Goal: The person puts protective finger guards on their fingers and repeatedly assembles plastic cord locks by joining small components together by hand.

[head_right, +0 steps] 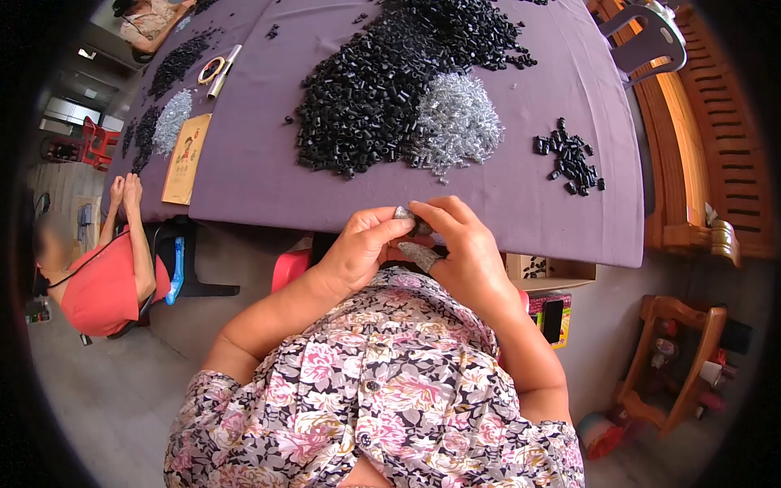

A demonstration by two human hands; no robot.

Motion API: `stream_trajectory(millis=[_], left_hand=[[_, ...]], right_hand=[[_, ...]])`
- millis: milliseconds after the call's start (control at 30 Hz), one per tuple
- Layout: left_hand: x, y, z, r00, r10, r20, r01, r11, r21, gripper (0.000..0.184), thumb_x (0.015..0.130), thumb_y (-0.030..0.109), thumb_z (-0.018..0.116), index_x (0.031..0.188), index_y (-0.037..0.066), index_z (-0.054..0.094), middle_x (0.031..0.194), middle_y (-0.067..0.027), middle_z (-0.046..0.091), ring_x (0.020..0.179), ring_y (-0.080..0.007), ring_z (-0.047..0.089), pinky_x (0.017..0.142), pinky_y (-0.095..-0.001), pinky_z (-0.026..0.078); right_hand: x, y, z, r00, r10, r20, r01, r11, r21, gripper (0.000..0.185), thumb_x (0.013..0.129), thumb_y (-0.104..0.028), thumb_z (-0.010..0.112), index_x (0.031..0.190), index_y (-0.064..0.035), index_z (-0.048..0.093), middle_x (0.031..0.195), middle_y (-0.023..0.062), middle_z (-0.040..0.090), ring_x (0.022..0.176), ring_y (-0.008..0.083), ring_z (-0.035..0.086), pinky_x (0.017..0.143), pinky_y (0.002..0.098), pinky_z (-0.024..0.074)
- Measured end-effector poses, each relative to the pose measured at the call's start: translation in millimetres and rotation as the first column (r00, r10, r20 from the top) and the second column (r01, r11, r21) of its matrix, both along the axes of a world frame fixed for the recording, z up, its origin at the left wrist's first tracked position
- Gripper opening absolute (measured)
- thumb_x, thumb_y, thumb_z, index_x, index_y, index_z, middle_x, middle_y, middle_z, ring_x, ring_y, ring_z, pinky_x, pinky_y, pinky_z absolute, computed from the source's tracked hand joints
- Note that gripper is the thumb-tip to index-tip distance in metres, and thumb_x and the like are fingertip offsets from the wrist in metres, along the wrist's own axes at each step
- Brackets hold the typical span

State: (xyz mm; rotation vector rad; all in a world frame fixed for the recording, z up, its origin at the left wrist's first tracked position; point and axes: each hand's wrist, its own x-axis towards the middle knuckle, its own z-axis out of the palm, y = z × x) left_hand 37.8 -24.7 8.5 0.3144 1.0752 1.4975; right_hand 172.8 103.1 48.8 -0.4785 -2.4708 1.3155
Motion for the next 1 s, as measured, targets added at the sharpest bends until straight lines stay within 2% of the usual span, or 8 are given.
stream_trajectory(millis=[33, 67, 267, 333, 533, 767, 933, 1000], left_hand=[[0.2, 0.8, 0.2, 1.000, 0.006, 0.025, -0.007, 1.000, 0.016, 0.024, 0.103, 0.020, 0.056, 0.114, 0.002, 0.068, 0.105, -0.0062, 0.071, 0.092, -0.0145, 0.070, 0.083, -0.0302, 0.060], [0.7, 1.1, -1.1, 0.999, 0.010, 0.043, -0.010, 1.000, 0.015, 0.024, 0.103, 0.020, 0.056, 0.114, 0.002, 0.068, 0.105, -0.0058, 0.071, 0.093, -0.0145, 0.070, 0.083, -0.0306, 0.059], [3.8, -1.3, -12.8, 0.995, 0.066, 0.076, -0.065, 0.998, -0.023, 0.024, 0.104, 0.022, 0.057, 0.114, 0.003, 0.069, 0.105, -0.0046, 0.071, 0.094, -0.0123, 0.069, 0.083, -0.0293, 0.058], [2.6, -1.7, -13.0, 0.998, 0.028, 0.053, -0.027, 0.999, -0.018, 0.024, 0.104, 0.021, 0.056, 0.116, 0.003, 0.068, 0.106, -0.0052, 0.071, 0.097, -0.0143, 0.069, 0.085, -0.0317, 0.058], [-0.9, -1.6, -12.6, 0.988, -0.119, -0.094, 0.117, 0.993, -0.029, 0.030, 0.105, 0.024, 0.056, 0.120, 0.001, 0.069, 0.111, -0.0067, 0.071, 0.097, -0.0139, 0.069, 0.085, -0.0300, 0.058], [-2.0, -4.7, -13.6, 0.991, -0.129, -0.039, 0.127, 0.990, -0.055, 0.032, 0.105, 0.028, 0.058, 0.116, 0.000, 0.070, 0.104, -0.0060, 0.072, 0.092, -0.0137, 0.071, 0.085, -0.0285, 0.058], [4.0, -5.5, -5.4, 0.975, -0.135, -0.175, 0.138, 0.990, 0.005, 0.035, 0.107, 0.029, 0.054, 0.118, -0.001, 0.067, 0.106, -0.0079, 0.073, 0.094, -0.0157, 0.072, 0.086, -0.0290, 0.058], [4.6, -4.7, 2.6, 0.963, -0.200, -0.183, 0.207, 0.978, 0.021, 0.036, 0.108, 0.029, 0.052, 0.122, -0.002, 0.064, 0.107, -0.0092, 0.073, 0.094, -0.0167, 0.072, 0.086, -0.0294, 0.057]], right_hand=[[-2.5, -1.4, -6.4, 1.000, 0.010, -0.016, -0.009, 0.999, 0.052, 0.054, 0.074, 0.002, 0.076, 0.127, -0.0018, 0.065, 0.116, 0.0159, 0.064, 0.098, 0.0355, 0.067, 0.082, 0.0399, 0.0564], [-4.8, -3.1, -10.2, 1.000, 0.000, -0.001, 0.000, 0.997, 0.080, 0.055, 0.071, 0.007, 0.071, 0.125, -0.0006, 0.064, 0.116, 0.0169, 0.064, 0.100, 0.0371, 0.066, 0.083, 0.0430, 0.0562], [-12.2, -3.9, -28.8, 0.994, 0.018, -0.105, 0.002, 0.982, 0.188, 0.059, 0.064, 0.014, 0.059, 0.121, 0.0005, 0.065, 0.111, 0.0177, 0.066, 0.101, 0.0399, 0.065, 0.086, 0.0440, 0.0553], [-11.8, -3.0, -30.3, 0.995, 0.019, -0.097, -0.002, 0.984, 0.176, 0.058, 0.064, 0.014, 0.060, 0.121, 0.0006, 0.066, 0.110, 0.0178, 0.066, 0.101, 0.0397, 0.065, 0.086, 0.0440, 0.0553], [-6.5, -2.3, -31.3, 0.995, 0.035, -0.094, -0.018, 0.984, 0.175, 0.058, 0.064, 0.013, 0.061, 0.121, 0.0006, 0.066, 0.110, 0.0181, 0.066, 0.102, 0.0392, 0.065, 0.086, 0.0442, 0.0553], [-4.7, -2.7, -35.6, 0.986, 0.084, -0.141, -0.044, 0.964, 0.262, 0.058, 0.065, 0.013, 0.062, 0.122, 0.0019, 0.065, 0.110, 0.0193, 0.067, 0.101, 0.0391, 0.067, 0.086, 0.0439, 0.0563], [-2.1, -2.4, -33.2, 0.982, 0.058, -0.178, -0.033, 0.990, 0.141, 0.055, 0.067, 0.013, 0.064, 0.121, 0.0027, 0.066, 0.108, 0.0194, 0.068, 0.099, 0.0391, 0.068, 0.085, 0.0426, 0.0561], [-0.6, 1.1, -29.1, 0.985, 0.035, -0.172, -0.024, 0.997, 0.069, 0.052, 0.069, 0.013, 0.065, 0.120, 0.0020, 0.067, 0.107, 0.0187, 0.069, 0.098, 0.0371, 0.069, 0.084, 0.0408, 0.0558]])
